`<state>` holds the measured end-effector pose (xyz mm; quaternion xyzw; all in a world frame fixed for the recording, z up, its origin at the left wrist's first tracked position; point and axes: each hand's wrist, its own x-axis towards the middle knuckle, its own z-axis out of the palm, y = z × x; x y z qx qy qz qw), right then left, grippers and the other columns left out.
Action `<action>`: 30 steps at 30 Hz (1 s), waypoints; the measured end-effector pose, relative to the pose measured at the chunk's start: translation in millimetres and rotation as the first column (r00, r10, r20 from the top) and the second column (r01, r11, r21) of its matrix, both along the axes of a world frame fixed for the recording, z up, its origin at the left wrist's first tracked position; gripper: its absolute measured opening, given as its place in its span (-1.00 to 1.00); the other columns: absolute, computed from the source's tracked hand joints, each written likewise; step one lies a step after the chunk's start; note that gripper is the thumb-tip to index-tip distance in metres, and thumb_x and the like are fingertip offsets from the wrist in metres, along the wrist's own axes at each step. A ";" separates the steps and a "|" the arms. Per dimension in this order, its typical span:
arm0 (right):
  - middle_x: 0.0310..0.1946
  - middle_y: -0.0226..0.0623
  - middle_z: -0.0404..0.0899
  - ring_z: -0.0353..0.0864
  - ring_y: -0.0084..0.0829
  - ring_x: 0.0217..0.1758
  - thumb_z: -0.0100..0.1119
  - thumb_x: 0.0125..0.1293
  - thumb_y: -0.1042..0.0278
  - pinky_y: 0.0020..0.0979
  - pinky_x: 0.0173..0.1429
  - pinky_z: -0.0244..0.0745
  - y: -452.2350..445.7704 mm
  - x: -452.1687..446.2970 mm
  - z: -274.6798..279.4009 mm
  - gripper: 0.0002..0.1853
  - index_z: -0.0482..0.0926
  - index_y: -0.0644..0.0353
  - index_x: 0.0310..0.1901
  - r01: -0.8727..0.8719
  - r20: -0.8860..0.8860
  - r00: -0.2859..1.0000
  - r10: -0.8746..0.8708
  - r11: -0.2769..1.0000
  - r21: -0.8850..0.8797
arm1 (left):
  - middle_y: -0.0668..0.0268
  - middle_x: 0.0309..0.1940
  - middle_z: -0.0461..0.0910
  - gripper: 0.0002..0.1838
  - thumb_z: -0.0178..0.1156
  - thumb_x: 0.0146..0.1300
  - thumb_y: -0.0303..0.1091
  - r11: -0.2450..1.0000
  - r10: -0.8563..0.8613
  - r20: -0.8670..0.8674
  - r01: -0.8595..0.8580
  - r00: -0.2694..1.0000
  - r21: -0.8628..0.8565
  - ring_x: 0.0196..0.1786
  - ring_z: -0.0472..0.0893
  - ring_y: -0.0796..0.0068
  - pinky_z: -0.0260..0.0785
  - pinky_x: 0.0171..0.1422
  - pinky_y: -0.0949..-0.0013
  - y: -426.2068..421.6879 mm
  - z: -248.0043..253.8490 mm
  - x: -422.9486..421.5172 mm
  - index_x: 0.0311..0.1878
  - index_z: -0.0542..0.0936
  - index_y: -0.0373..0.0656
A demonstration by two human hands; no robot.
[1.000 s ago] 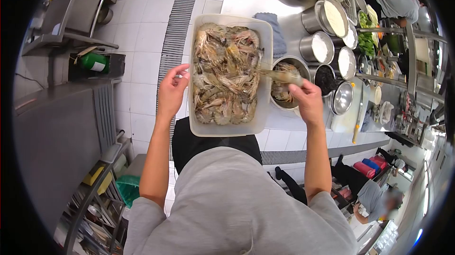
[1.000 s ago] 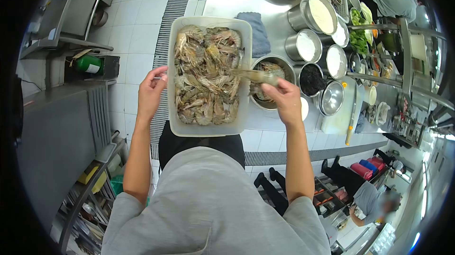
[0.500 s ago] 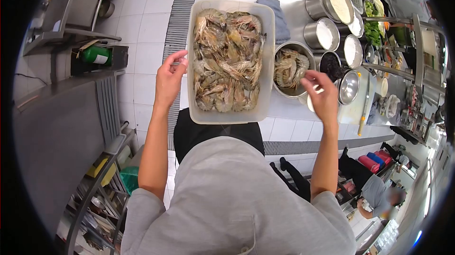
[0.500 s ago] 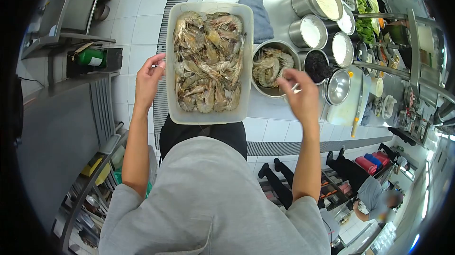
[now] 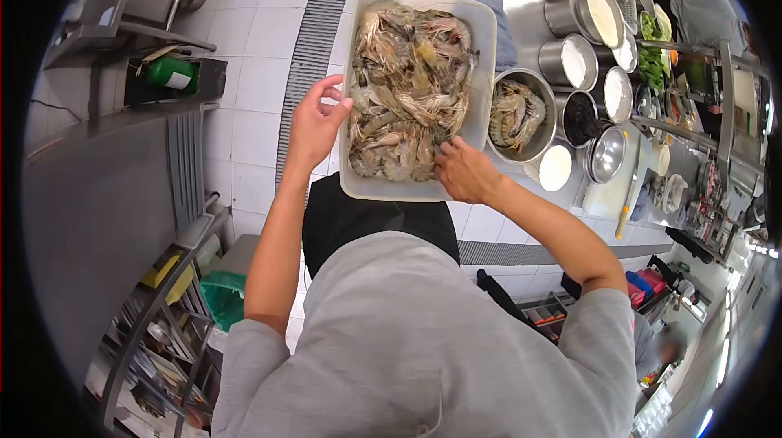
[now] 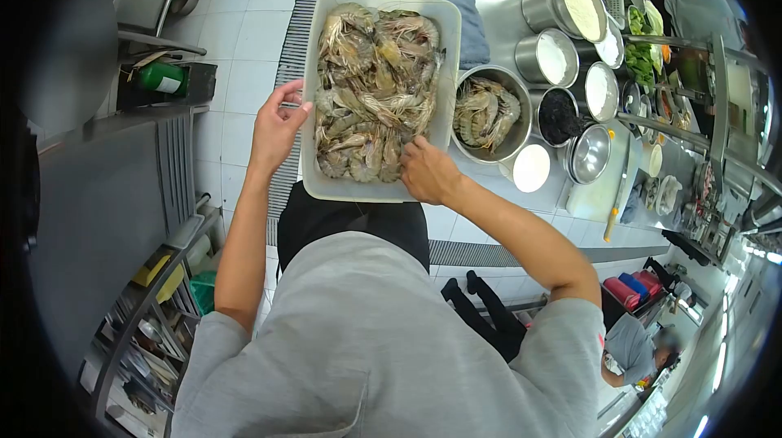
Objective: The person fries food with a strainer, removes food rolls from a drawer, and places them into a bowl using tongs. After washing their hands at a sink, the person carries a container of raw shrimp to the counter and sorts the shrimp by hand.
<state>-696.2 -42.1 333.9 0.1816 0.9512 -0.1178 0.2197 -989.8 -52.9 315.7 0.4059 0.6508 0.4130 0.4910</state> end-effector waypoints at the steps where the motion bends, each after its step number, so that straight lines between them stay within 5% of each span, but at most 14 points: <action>1: -0.32 -0.37 0.57 0.42 -0.36 -0.05 -0.04 0.23 0.24 -0.29 0.13 0.21 1.2 -0.7 -1.7 -0.73 0.65 0.12 -0.41 -0.067 0.009 0.998 0.067 0.997 0.026 | 0.39 -0.21 0.52 -0.56 0.29 0.23 -0.38 1.000 0.004 0.001 -0.004 1.000 0.001 -0.32 0.54 0.62 0.41 -0.27 0.47 0.3 0.2 0.7 0.20 0.51 -0.11; 6: -0.34 -0.36 0.59 0.43 -0.35 -0.05 -0.03 0.20 0.22 -0.27 0.15 0.21 12.7 -10.1 -4.9 -0.73 0.65 0.12 -0.40 -0.211 0.051 0.976 0.210 0.977 0.014 | 0.38 -0.21 0.50 -0.57 0.29 0.23 -0.40 1.000 0.007 0.008 -0.007 1.000 0.001 -0.34 0.53 0.62 0.41 -0.27 0.48 0.5 1.7 1.6 0.18 0.52 -0.15; 11: -0.32 -0.30 0.65 0.48 -0.25 0.07 0.15 0.08 0.10 -0.17 0.28 0.19 33.9 -32.4 45.3 -0.71 0.67 0.14 -0.36 -0.207 0.355 0.889 0.288 0.946 -0.250 | 0.36 -0.21 0.50 -0.57 0.28 0.23 -0.41 1.000 0.012 0.034 -0.012 0.999 0.005 -0.35 0.51 0.62 0.41 -0.26 0.49 0.9 4.5 1.4 0.17 0.52 -0.18; 19: -0.39 -0.30 0.63 0.55 -0.22 -0.06 0.34 0.10 0.12 -0.16 0.27 0.18 54.2 -11.6 56.0 -0.77 0.70 0.07 -0.29 -0.115 0.245 0.943 0.225 0.911 -0.396 | 0.31 -0.18 0.51 -0.56 0.27 0.22 -0.42 1.000 -0.004 0.008 0.004 1.000 -0.013 -0.33 0.53 0.57 0.43 -0.23 0.43 -0.2 4.8 3.7 0.18 0.50 -0.20; 21: -0.40 -0.31 0.62 0.56 -0.24 -0.10 0.33 0.15 0.11 -0.17 0.26 0.18 63.8 -2.4 61.5 -0.77 0.72 0.04 -0.25 -0.028 0.247 0.958 0.148 0.901 -0.434 | 0.20 -0.13 0.52 -0.55 0.30 0.19 -0.38 0.996 0.020 -0.208 -0.002 0.978 0.086 -0.20 0.55 0.38 0.44 -0.07 0.30 -0.7 10.9 7.1 0.17 0.51 -0.20; 22: -0.39 -0.29 0.63 0.55 -0.23 -0.13 0.32 0.19 0.09 -0.20 0.24 0.19 68.4 4.2 66.0 -0.76 0.72 0.00 -0.19 0.110 0.135 0.990 -0.043 0.831 -0.545 | 0.20 -0.13 0.52 -0.55 0.30 0.19 -0.38 0.996 0.015 -0.208 0.004 0.978 0.090 -0.20 0.55 0.38 0.44 -0.07 0.30 -1.9 18.4 10.2 0.17 0.51 -0.20; 24: -0.27 -0.29 0.69 0.58 -0.32 -0.14 0.21 0.36 0.09 -0.32 0.20 0.29 76.3 9.3 79.0 -0.68 0.67 0.03 0.04 0.299 0.072 0.935 -0.349 0.659 -0.690 | 0.11 -0.03 0.50 -0.49 0.35 0.15 -0.32 0.876 0.135 -0.597 0.186 0.791 0.445 0.02 0.52 0.18 0.38 0.15 0.20 -8.0 41.2 21.2 0.18 0.51 -0.19; 25: -0.27 -0.29 0.69 0.58 -0.32 -0.14 0.21 0.36 0.09 -0.32 0.20 0.29 76.8 13.2 79.8 -0.68 0.67 0.03 0.04 0.305 0.072 0.932 -0.355 0.661 -0.685 | 0.12 0.05 0.49 -0.44 0.38 0.13 -0.30 0.881 -0.064 -0.477 0.275 0.877 0.386 0.06 0.51 0.20 0.37 0.19 0.22 -10.2 50.6 27.4 0.21 0.48 -0.19; 27: -0.16 -0.30 0.71 0.62 -0.45 -0.06 0.14 0.42 0.15 -0.41 0.18 0.37 76.5 21.5 75.9 -0.64 0.59 0.18 0.11 0.401 0.238 0.692 -0.682 0.089 -0.912 | 0.14 0.11 0.49 -0.38 0.41 0.10 -0.27 0.847 -0.331 -0.242 0.400 0.912 0.350 0.11 0.53 0.22 0.38 0.22 0.24 -14.3 65.6 47.6 0.24 0.47 -0.19; 30: -0.14 -0.27 0.71 0.61 -0.50 0.03 0.05 0.48 0.21 -0.44 0.23 0.38 66.4 24.3 65.6 -0.61 0.52 0.31 0.18 0.273 0.207 0.576 -0.791 -0.053 -0.961 | 0.15 0.05 0.56 -0.42 0.42 0.10 -0.28 0.818 -0.414 -0.172 0.448 0.894 0.360 0.08 0.57 0.22 0.41 0.18 0.26 -7.3 65.9 74.2 0.20 0.52 -0.21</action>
